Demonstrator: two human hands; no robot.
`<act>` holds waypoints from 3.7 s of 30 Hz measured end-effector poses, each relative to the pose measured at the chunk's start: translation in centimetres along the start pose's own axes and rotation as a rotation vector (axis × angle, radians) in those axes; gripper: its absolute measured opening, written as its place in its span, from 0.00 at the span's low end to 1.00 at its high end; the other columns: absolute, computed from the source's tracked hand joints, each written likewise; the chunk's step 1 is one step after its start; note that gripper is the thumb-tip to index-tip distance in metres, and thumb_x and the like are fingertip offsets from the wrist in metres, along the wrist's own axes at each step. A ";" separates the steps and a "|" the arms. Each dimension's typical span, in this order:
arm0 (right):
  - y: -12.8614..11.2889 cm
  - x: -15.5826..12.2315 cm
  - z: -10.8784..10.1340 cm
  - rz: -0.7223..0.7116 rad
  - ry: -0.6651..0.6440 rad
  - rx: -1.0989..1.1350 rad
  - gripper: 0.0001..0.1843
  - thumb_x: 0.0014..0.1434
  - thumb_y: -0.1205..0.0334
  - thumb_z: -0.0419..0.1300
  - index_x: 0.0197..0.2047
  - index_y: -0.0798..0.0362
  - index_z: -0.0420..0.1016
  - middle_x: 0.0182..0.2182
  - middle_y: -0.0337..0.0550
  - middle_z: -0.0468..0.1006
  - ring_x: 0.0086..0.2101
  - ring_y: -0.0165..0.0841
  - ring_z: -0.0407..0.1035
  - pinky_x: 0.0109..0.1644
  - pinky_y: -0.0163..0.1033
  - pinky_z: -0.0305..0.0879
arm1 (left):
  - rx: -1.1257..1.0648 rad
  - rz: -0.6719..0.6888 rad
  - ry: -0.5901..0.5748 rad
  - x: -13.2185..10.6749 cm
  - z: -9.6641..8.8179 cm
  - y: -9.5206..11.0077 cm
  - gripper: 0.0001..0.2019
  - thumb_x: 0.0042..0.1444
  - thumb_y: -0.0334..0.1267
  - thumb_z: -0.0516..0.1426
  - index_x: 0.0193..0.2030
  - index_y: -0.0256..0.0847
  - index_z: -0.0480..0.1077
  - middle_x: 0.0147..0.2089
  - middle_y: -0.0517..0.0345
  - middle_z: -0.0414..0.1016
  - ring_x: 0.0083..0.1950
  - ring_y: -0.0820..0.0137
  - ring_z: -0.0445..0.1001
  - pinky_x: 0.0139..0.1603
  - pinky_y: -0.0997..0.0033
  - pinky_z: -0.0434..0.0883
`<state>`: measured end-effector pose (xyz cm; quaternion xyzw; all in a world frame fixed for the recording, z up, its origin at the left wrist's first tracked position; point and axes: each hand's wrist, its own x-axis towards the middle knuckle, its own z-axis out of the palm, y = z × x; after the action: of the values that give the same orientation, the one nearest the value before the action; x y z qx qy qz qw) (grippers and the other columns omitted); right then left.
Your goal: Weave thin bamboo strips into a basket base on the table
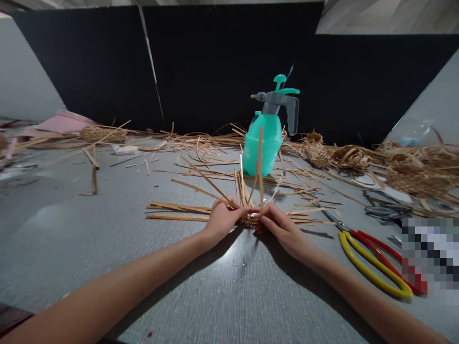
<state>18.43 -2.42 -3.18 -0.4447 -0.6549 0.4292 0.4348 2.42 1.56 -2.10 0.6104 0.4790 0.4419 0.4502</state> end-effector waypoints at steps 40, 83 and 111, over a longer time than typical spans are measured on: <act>-1.3 0.6 -0.4 -0.237 0.053 -0.998 0.14 0.59 0.69 0.45 0.35 0.53 0.73 0.33 0.46 0.72 0.28 0.32 0.63 0.27 0.36 0.47 | -0.275 -0.068 -0.229 0.8 -0.7 -1.0 0.04 0.49 0.33 0.61 0.28 0.37 0.69 0.26 0.58 0.73 0.29 0.72 0.73 0.32 0.72 0.71; -2.7 1.7 -0.3 -0.600 -0.185 -1.191 0.08 0.59 0.71 0.54 0.40 0.53 0.70 0.36 0.43 0.70 0.35 0.32 0.64 0.39 0.38 0.58 | -0.285 0.063 -0.316 0.6 -1.0 -0.7 0.07 0.53 0.32 0.56 0.27 0.31 0.70 0.25 0.54 0.69 0.28 0.72 0.68 0.31 0.72 0.65; -1.9 1.0 -0.3 -0.645 -0.081 -1.162 0.14 0.56 0.75 0.49 0.42 0.54 0.70 0.39 0.47 0.72 0.36 0.34 0.65 0.38 0.39 0.57 | -0.284 0.127 -0.337 0.4 -0.9 -0.3 0.06 0.52 0.32 0.56 0.27 0.32 0.71 0.27 0.53 0.70 0.30 0.71 0.68 0.33 0.72 0.65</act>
<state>18.08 -1.82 -1.07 -0.3722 -0.8957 -0.1287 0.2063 1.58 2.15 -2.17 0.6349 0.2904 0.4242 0.5767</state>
